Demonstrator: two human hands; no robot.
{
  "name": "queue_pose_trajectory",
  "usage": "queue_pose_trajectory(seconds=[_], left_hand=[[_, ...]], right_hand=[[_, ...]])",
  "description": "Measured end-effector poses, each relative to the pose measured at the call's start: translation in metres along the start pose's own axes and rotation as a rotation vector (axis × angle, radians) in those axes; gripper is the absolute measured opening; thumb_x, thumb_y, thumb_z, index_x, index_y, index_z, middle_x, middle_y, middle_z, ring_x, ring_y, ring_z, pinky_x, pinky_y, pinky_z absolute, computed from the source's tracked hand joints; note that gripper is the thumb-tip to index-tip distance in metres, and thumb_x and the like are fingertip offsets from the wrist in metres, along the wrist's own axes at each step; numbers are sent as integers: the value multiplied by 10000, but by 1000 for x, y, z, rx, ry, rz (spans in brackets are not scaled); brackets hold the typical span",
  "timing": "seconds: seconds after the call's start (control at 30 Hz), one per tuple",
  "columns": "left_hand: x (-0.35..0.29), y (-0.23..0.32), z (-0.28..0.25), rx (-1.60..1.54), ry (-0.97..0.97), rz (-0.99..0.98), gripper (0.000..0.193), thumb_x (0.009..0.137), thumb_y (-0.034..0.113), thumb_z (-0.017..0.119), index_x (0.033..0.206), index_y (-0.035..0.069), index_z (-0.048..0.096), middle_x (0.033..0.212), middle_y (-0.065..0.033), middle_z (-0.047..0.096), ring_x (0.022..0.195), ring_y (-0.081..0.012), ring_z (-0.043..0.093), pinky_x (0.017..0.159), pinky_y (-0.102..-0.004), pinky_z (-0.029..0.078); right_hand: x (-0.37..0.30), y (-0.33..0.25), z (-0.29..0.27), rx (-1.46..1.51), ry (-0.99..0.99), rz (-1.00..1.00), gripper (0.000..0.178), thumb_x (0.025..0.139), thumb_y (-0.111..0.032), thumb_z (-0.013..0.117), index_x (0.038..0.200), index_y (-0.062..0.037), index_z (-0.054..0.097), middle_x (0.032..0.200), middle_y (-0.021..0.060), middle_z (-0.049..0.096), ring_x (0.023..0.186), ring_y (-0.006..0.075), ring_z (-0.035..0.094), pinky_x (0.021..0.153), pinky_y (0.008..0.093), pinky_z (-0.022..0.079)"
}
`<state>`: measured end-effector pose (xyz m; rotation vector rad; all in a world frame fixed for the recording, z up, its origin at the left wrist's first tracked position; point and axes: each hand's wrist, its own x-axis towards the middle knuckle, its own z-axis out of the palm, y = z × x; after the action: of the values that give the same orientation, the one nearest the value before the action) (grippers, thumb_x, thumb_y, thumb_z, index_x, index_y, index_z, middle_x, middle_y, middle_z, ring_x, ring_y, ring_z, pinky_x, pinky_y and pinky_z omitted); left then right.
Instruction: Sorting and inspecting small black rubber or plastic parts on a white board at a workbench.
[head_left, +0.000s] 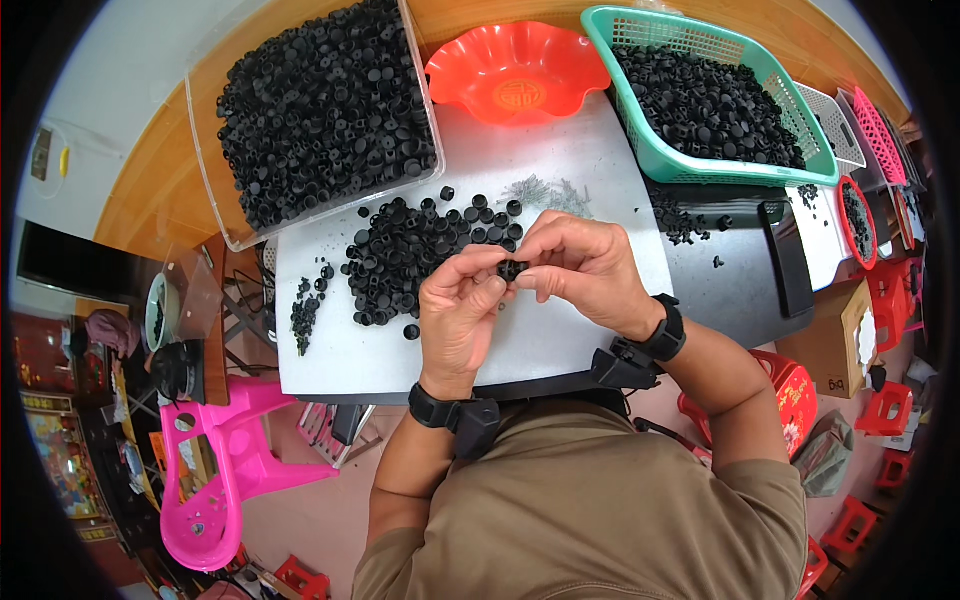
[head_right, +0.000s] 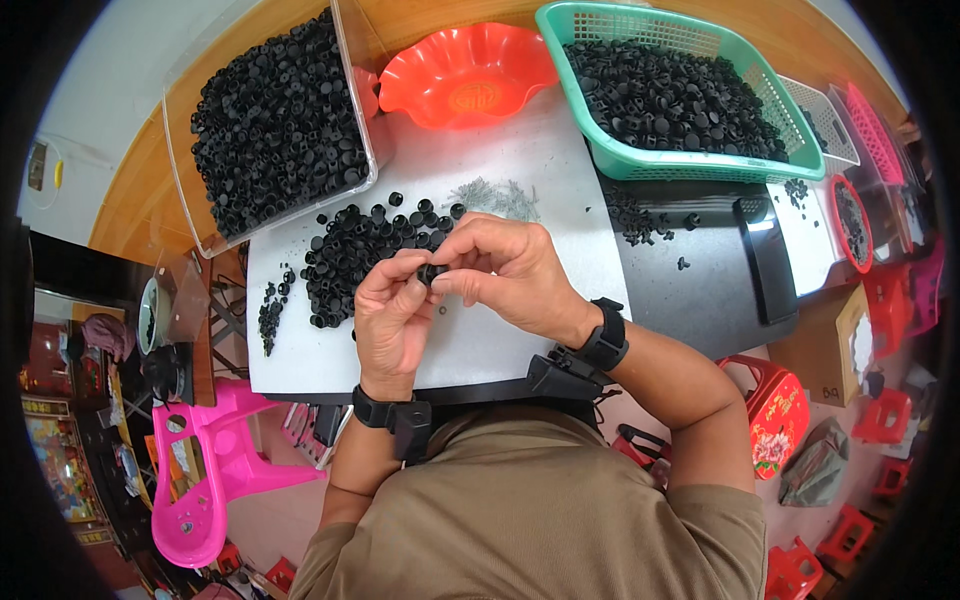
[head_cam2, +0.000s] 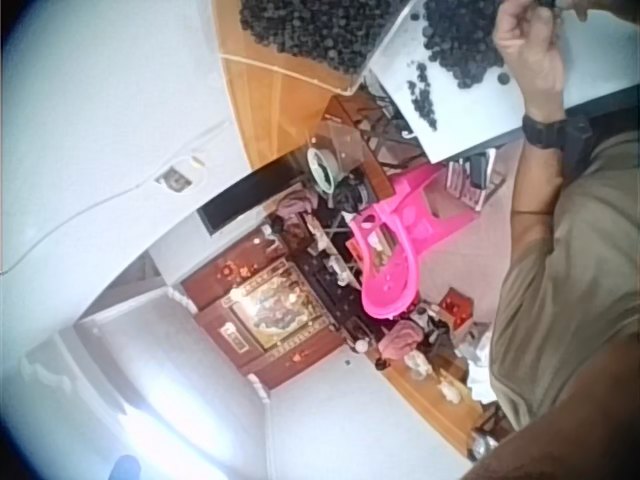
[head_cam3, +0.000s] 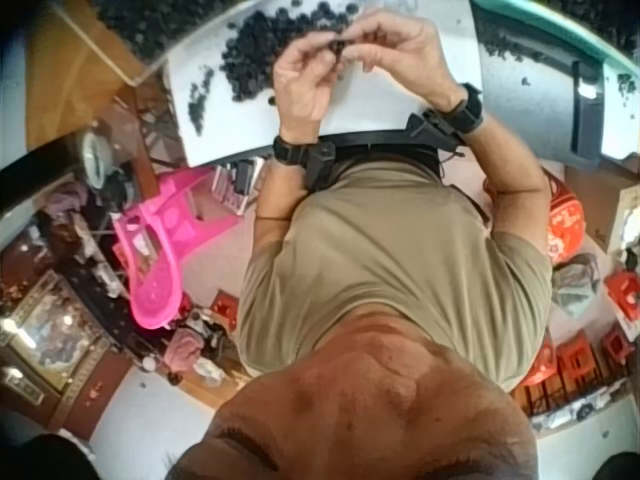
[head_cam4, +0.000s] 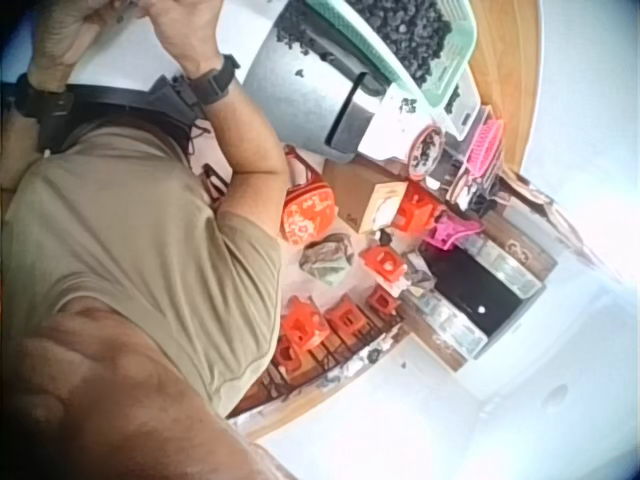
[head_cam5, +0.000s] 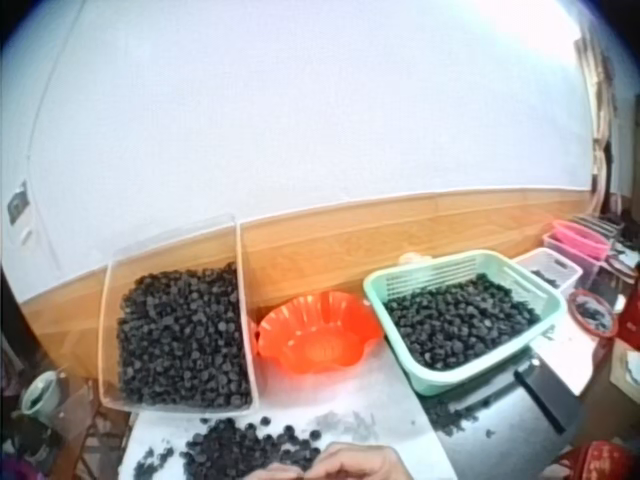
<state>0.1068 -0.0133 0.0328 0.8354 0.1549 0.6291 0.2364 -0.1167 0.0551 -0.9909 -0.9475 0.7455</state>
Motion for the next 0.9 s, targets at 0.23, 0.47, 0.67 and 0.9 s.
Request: queue_pose_trajectory(seconds=[0.23, 0.47, 0.67, 0.9], left_hand=[[1, 0, 1, 65, 26, 28, 230, 795, -33, 635, 1024, -26, 619, 996, -90, 595, 766, -139, 557, 697, -261, 472], [0, 1, -2, 56, 20, -17, 240, 805, -3, 644, 1041, -28, 608, 952, -84, 610, 755, -138, 571, 692, -255, 486], [0, 0, -3, 30, 5, 18, 228, 807, 3, 646, 1030, -27, 615, 964, -83, 606, 771, -132, 582, 704, -260, 494], [2, 0, -3, 215, -3, 147, 197, 803, -5, 649, 997, -30, 633, 974, -81, 595, 755, -112, 574, 673, -231, 489]], right_hand=[[0, 3, 0, -42, 3, -42, 107, 788, 36, 642, 894, 23, 639, 866, 67, 583, 680, 90, 585, 541, 198, 497], [-2, 9, 2, 100, 47, 50, 118, 817, 31, 616, 933, 31, 591, 836, 62, 593, 677, 90, 595, 537, 199, 503], [-3, 6, 3, 130, 21, 80, 90, 828, 34, 601, 918, 31, 590, 854, 80, 611, 721, 122, 627, 527, 211, 527], [1, 4, 2, 94, 11, 110, 68, 814, 58, 604, 881, 50, 610, 848, 94, 607, 716, 132, 628, 528, 220, 537]])
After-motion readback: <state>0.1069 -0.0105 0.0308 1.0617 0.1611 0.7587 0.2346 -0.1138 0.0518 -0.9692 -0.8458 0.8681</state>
